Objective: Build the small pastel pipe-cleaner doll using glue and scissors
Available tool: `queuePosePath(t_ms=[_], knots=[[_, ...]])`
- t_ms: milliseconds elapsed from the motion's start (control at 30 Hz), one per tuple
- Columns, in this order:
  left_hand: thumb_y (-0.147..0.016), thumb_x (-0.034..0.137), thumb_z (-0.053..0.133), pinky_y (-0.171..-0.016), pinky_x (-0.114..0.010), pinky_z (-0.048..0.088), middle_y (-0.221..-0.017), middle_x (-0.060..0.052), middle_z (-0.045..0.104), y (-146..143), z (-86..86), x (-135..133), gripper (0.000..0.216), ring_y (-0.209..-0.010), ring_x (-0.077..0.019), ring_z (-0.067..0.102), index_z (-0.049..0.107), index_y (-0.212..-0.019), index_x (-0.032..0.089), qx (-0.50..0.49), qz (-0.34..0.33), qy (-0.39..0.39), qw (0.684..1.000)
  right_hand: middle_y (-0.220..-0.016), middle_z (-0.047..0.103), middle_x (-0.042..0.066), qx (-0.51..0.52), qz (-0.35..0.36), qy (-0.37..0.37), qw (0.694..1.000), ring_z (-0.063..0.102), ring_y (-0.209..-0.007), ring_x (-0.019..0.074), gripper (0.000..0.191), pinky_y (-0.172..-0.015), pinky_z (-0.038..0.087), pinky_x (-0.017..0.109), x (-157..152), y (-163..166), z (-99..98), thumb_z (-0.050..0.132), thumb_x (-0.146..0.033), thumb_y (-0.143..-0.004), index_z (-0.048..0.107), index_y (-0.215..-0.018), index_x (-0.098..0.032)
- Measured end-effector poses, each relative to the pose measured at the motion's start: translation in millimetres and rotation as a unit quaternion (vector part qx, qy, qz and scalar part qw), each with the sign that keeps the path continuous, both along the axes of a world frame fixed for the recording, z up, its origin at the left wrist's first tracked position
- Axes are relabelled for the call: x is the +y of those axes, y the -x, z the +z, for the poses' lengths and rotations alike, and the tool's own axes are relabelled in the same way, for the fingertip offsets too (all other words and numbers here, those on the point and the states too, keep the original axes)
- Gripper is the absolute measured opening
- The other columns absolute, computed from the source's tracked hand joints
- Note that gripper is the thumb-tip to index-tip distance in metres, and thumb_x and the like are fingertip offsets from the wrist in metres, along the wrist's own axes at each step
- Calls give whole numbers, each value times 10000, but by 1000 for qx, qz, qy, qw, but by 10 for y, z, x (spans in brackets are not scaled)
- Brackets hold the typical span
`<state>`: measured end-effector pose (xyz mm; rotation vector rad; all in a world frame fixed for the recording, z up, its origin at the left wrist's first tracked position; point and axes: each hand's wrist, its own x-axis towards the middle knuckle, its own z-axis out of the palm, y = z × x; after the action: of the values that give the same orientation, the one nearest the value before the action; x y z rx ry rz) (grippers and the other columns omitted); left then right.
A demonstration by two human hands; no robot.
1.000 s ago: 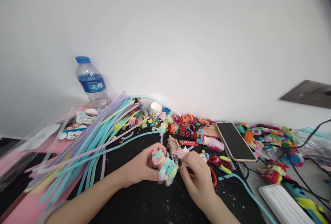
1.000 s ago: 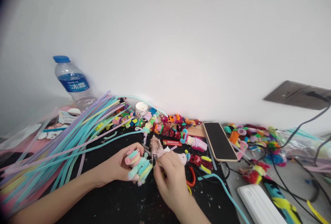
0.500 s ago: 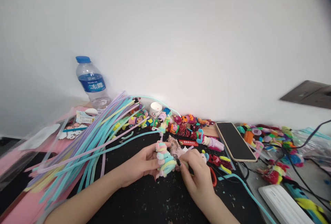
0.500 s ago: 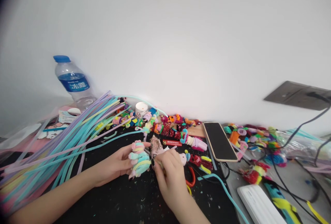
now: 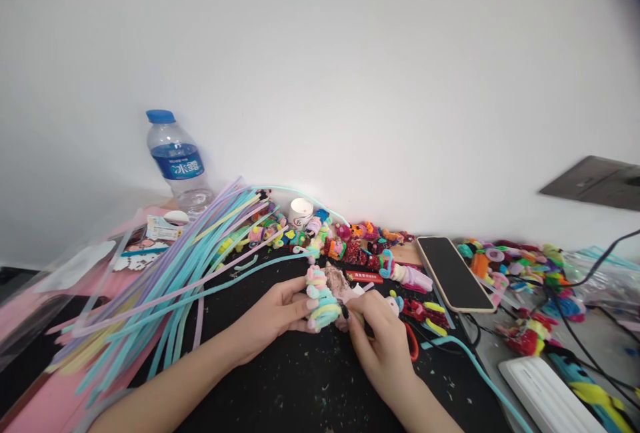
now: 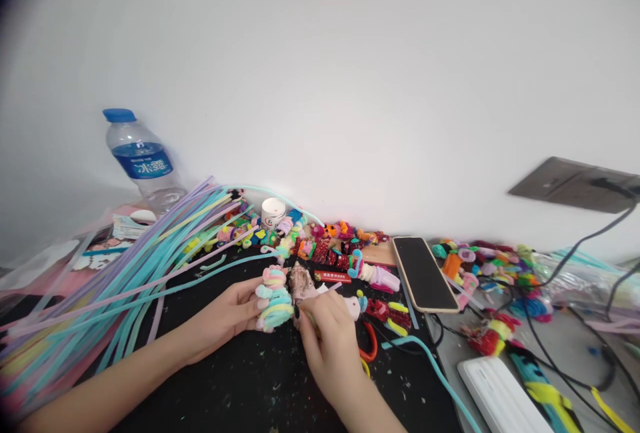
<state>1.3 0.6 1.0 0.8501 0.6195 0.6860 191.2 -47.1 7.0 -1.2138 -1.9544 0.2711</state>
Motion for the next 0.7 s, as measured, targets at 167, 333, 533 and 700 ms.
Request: queuePosePath(t_ms=[167,333,533,700], knots=[[-789,301,649,-758,-323,437,-1047,-87,608,3,-7,-9,408,-847,-164,558,561,-1169,180,-20,-14,9,1000,-805,600,53,35,0,-11,999,554,-740,179,172,-647,453,305,-5,11,2,457,-71,-869,570,-899,-197],[-817,300,617,-755,-303,391,-922,-53,584,17,-31,-8,475,-842,-157,531,470,-1257,200,-26,-19,-7,999,-850,593,67,31,-5,-31,999,556,-784,183,170,-673,464,310,-4,3,6,495,-58,-853,592,-901,-190],[-864,348,535,-706,-315,395,-778,22,534,26,-68,-9,605,-685,-131,528,188,-1357,309,-23,-1,-37,999,-809,613,57,35,24,-10,999,580,-740,165,182,-651,480,282,-18,-8,-2,478,-52,-861,593,-913,-184],[-882,410,475,-668,-291,404,-761,35,532,1,-136,-10,384,-651,-114,503,270,-1190,304,-27,4,-60,998,-791,631,51,47,35,-14,998,604,-729,164,161,-640,498,269,-19,20,20,525,-66,-845,612,-906,-187]])
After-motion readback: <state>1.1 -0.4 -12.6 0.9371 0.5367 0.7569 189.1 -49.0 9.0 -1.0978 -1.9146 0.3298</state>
